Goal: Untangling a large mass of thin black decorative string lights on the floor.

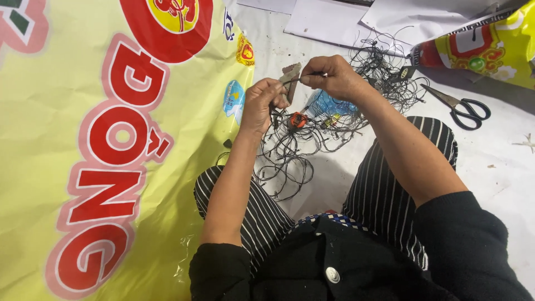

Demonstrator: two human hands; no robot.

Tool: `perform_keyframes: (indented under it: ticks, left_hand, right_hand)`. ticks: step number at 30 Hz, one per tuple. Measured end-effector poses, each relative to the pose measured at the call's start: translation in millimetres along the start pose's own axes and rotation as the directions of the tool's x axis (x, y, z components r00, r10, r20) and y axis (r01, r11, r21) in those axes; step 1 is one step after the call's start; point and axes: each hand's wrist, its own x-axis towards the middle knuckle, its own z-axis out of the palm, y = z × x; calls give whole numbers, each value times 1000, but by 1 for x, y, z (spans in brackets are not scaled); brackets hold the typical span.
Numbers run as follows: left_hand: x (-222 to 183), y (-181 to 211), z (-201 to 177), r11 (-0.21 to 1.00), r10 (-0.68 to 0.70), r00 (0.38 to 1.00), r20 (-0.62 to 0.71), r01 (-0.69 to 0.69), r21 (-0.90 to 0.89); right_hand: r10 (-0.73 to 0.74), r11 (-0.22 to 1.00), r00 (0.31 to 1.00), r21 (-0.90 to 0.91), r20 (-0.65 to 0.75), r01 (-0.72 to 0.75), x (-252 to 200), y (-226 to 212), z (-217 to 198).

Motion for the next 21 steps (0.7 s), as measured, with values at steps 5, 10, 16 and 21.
perform_keyframes:
  ticks: [5, 10, 16, 21]
  left_hand:
    - [14, 19, -29, 999, 33, 999, -32, -34, -18]
    - [18, 36, -63, 1000, 16, 989, -149, -18, -13]
    - [21, 51, -61, 999, -37, 968, -249, 27, -44]
    - [18, 49, -62, 993, -7, 944, -329, 46, 109]
  right_hand:
    - [123, 959, 991, -250, -52, -132, 3, -49, -31]
    - [-210, 977, 928, -25, -309, 213, -66, -17, -105]
    - [177, 984, 841, 109, -512, -141, -223, 74, -104]
    - [598, 775, 588, 208, -545, -596, -334, 145, -37]
